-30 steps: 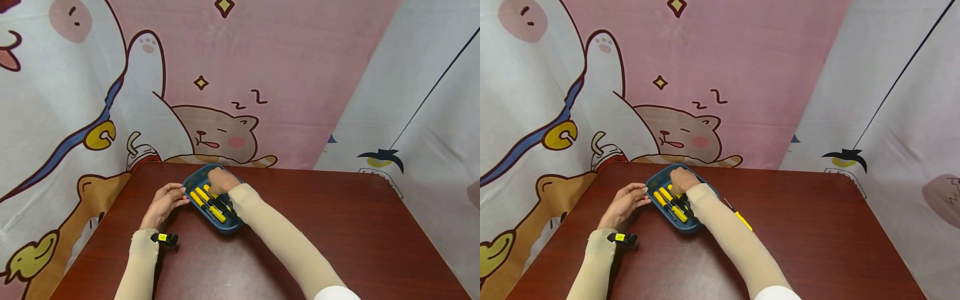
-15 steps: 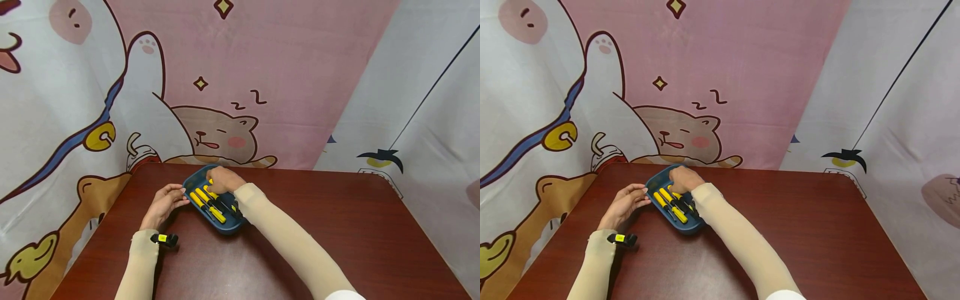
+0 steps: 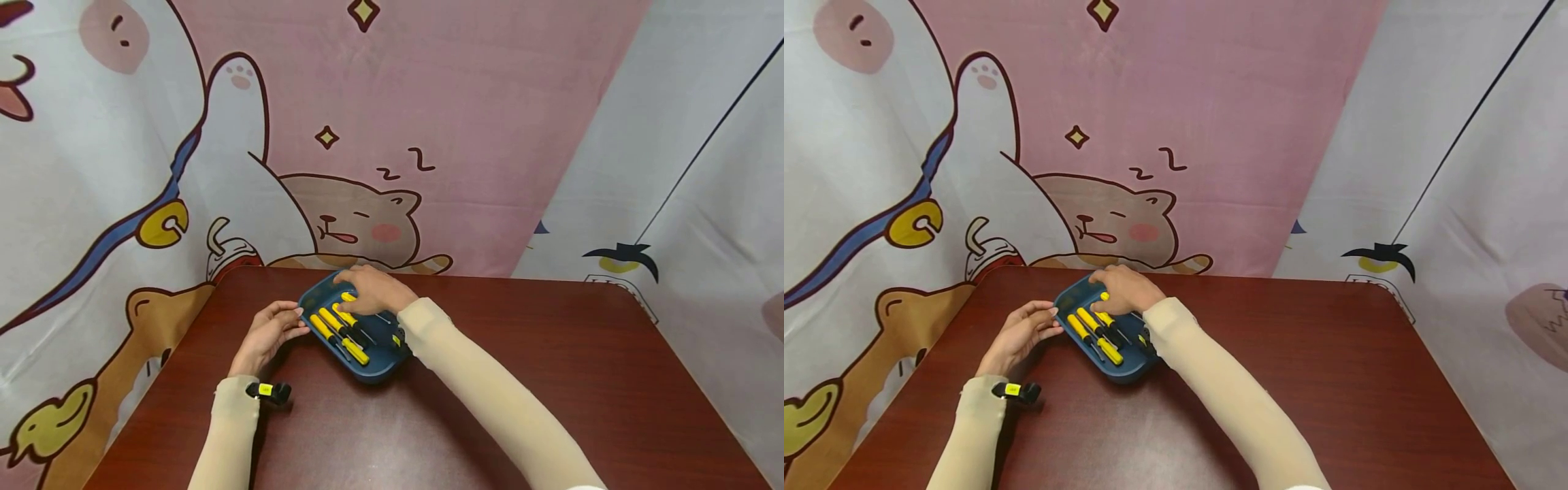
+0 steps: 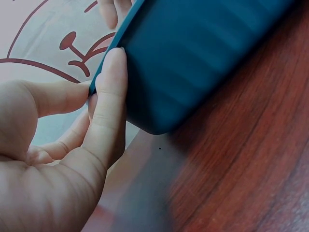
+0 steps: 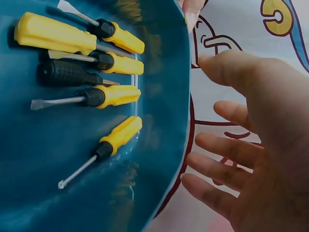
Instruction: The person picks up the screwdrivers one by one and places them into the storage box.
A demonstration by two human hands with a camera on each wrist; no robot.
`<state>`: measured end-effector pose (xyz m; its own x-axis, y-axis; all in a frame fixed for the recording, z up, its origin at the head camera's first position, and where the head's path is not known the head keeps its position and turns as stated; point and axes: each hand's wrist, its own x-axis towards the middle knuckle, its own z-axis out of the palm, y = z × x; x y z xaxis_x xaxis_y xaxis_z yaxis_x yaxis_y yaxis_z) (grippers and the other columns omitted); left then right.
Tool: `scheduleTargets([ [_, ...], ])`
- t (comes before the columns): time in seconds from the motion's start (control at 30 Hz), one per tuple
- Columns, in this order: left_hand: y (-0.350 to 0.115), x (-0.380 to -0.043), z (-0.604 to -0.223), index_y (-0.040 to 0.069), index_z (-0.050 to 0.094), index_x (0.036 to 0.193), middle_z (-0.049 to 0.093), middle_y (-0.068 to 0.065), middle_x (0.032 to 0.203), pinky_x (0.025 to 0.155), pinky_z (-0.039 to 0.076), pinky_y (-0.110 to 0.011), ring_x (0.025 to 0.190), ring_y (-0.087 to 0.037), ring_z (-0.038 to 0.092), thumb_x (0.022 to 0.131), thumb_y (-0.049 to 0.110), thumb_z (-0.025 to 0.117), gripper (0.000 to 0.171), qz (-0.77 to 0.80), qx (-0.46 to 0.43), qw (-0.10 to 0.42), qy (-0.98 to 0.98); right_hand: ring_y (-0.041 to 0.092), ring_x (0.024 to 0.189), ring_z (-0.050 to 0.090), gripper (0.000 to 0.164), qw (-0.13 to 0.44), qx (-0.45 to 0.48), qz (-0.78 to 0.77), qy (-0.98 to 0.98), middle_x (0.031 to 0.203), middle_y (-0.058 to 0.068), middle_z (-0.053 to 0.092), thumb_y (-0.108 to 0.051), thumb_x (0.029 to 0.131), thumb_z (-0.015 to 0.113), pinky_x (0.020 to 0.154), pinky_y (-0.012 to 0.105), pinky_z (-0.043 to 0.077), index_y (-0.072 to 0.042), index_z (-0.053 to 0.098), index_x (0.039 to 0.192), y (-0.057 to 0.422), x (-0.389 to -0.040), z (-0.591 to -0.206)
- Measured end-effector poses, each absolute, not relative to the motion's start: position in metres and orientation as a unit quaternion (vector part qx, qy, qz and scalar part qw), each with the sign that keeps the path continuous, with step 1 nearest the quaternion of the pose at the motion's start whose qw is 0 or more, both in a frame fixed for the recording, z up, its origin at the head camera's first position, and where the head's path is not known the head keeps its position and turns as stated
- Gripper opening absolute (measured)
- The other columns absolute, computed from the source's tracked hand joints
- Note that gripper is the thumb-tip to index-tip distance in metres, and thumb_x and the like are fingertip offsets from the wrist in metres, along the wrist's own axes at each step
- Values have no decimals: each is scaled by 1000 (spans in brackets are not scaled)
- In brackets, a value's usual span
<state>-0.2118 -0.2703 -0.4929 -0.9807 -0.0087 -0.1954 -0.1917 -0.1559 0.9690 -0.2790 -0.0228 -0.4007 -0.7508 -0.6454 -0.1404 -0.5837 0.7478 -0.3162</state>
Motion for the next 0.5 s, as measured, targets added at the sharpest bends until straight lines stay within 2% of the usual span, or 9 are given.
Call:
scheduleTargets([
  [0.1,-270,-212,-493,-4,45,133,60,-6,97,81,65,-31,79,-14,67,102,11,62,38,757,-76,60,647,27,149,38,63,103,-342,-129,925,161,3,43,-48,95,69,121,49,41,-29,49,152,-17,-278,-399],
  [0.2,-270,-212,-494,-4,45,132,60,-6,97,81,65,-31,79,-14,67,102,11,62,37,756,-76,57,648,30,152,34,65,87,-347,-130,925,161,3,42,-49,95,68,126,51,33,-30,47,154,-13,-276,-397],
  [0.33,-269,-213,-494,-3,46,132,59,-7,100,83,65,-32,80,-14,67,102,12,62,37,750,-81,57,654,32,156,26,69,76,-344,-124,928,166,2,35,-55,94,66,128,56,25,-33,44,156,-8,-274,-397],
  [0.5,-269,-213,-494,-1,47,131,58,-8,102,83,65,-33,80,-14,67,102,12,63,35,748,-87,55,656,30,157,22,72,61,-342,-119,930,170,2,27,-60,94,64,128,58,23,-33,41,157,0,-271,-396],
])
